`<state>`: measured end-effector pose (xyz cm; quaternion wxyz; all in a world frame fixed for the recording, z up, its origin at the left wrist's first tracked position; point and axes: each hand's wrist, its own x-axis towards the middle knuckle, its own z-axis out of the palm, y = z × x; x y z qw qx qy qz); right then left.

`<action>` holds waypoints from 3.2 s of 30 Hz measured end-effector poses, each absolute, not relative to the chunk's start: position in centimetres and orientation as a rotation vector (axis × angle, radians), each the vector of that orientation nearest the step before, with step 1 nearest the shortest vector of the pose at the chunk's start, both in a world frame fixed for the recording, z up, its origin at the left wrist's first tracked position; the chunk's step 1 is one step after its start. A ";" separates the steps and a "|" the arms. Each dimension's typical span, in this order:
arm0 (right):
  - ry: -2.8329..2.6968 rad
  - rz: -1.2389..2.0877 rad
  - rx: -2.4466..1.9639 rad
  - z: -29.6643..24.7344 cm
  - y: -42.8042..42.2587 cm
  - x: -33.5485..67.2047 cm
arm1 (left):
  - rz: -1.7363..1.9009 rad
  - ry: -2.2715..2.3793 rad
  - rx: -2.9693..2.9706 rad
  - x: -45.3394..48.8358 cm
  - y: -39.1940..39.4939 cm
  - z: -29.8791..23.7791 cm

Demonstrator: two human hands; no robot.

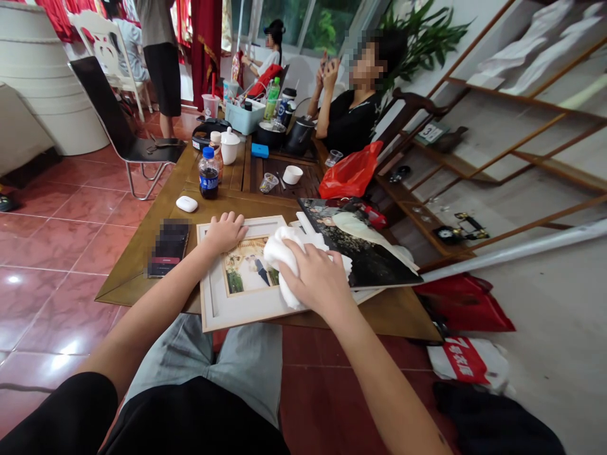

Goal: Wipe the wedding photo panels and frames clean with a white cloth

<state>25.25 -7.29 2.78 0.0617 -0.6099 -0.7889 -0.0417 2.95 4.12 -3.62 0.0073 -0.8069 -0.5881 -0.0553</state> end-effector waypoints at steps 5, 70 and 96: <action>-2.213 0.043 -1.898 1.5 -2.9 22.6 | -0.202 -1.902 -2.472 3.1 4.1 -3.6; -2.739 0.350 -1.410 -0.2 -8.9 16.6 | -0.159 -2.071 -2.451 3.2 4.0 -3.1; -2.659 0.260 -1.436 -0.8 -8.6 15.9 | -0.179 -2.052 -2.484 3.2 4.3 -3.2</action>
